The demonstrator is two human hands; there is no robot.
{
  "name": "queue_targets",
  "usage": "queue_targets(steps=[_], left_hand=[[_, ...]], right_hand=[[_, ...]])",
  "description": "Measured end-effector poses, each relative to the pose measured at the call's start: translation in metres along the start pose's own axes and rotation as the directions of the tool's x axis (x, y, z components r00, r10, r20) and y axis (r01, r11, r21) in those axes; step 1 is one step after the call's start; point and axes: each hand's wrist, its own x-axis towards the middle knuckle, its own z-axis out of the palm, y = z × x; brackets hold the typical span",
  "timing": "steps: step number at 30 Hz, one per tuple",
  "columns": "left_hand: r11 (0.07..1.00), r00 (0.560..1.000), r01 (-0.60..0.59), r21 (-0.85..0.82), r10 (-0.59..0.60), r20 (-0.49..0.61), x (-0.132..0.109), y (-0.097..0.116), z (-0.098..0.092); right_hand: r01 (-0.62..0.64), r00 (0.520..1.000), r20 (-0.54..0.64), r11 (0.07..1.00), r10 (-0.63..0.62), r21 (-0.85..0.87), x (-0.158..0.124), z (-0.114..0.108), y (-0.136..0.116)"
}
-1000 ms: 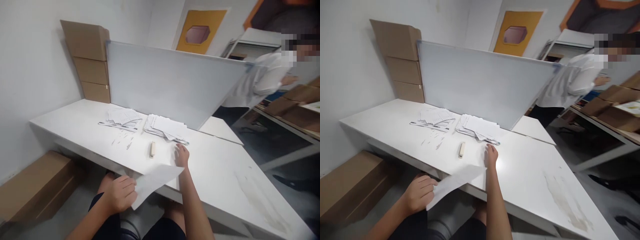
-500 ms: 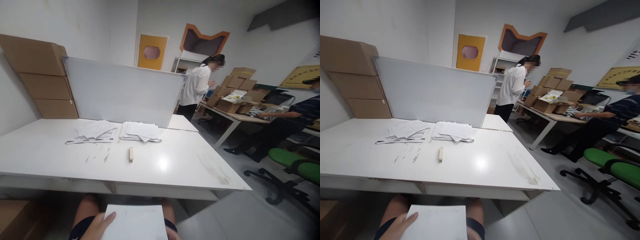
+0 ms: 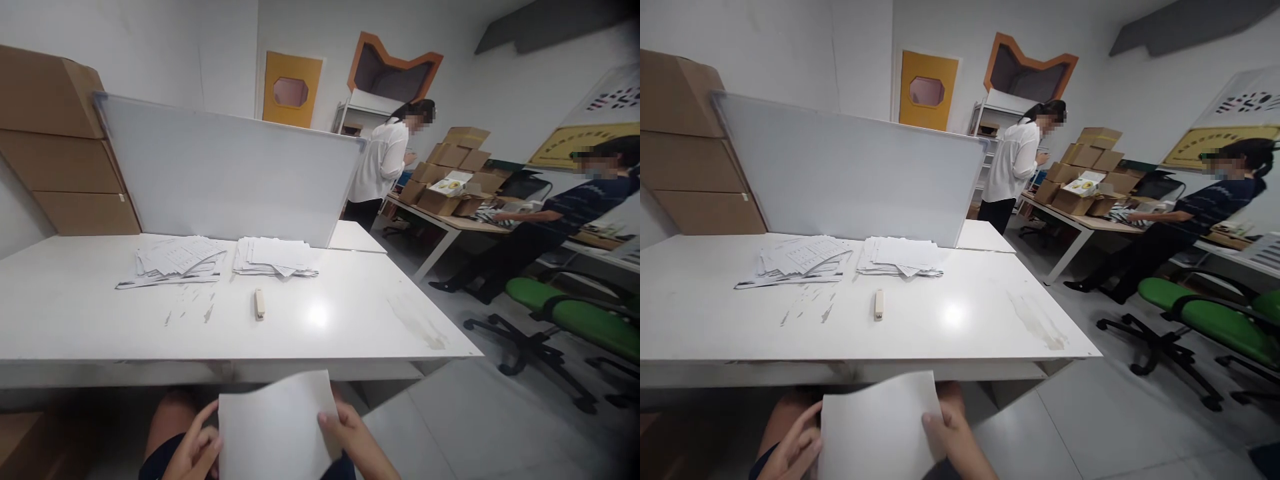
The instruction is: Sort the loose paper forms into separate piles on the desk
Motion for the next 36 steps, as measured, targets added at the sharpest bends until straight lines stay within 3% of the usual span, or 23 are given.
queue_targets(steps=[4,7,11,13,17,19,21,25,28,33,36], left_hand=[[0.988,0.985,-0.129,0.090,0.138,-0.107,0.026,0.033,0.012],[0.964,0.971,-0.212,0.158,0.226,-0.074,0.047,0.050,0.011],[0.903,0.933,-0.333,0.271,0.357,-0.045,0.100,0.072,-0.002],[0.867,0.898,-0.417,0.274,0.439,-0.023,0.128,0.080,-0.004],[0.806,0.855,-0.517,0.288,0.503,0.124,0.158,0.084,0.007],[0.795,0.842,-0.539,0.280,0.494,0.219,0.160,0.080,0.015],[0.800,0.841,-0.537,0.268,0.482,0.246,0.160,0.076,0.020],[0.855,0.880,-0.469,0.220,0.432,0.195,0.161,0.075,0.020],[0.907,0.931,-0.364,0.212,0.347,0.115,0.154,0.084,0.020],[0.924,0.938,-0.344,0.166,0.329,0.113,0.123,0.089,0.023],[0.940,0.950,-0.312,0.135,0.308,0.051,0.099,0.064,0.017]], right_hand=[[0.047,0.980,-0.194,0.999,-0.050,-0.019,0.029,0.009,-0.025],[0.105,0.944,-0.312,0.994,-0.108,-0.025,0.042,0.013,-0.039],[0.290,0.891,-0.357,0.957,-0.282,-0.031,0.071,0.010,-0.062],[0.373,0.872,-0.362,0.926,-0.329,0.057,0.093,0.007,-0.069],[0.445,0.871,-0.352,0.853,-0.343,0.271,0.137,-0.001,-0.054],[0.454,0.861,-0.383,0.844,-0.334,0.285,0.151,-0.005,-0.042],[0.441,0.863,-0.393,0.853,-0.318,0.280,0.156,-0.010,-0.036],[0.378,0.909,-0.265,0.904,-0.322,0.199,0.149,-0.020,-0.047],[0.398,0.912,-0.174,0.902,-0.371,0.165,0.138,-0.021,-0.059],[0.362,0.910,-0.283,0.914,-0.303,0.185,0.113,-0.011,-0.048],[0.252,0.925,-0.319,0.963,-0.208,0.101,0.099,-0.011,-0.033]])
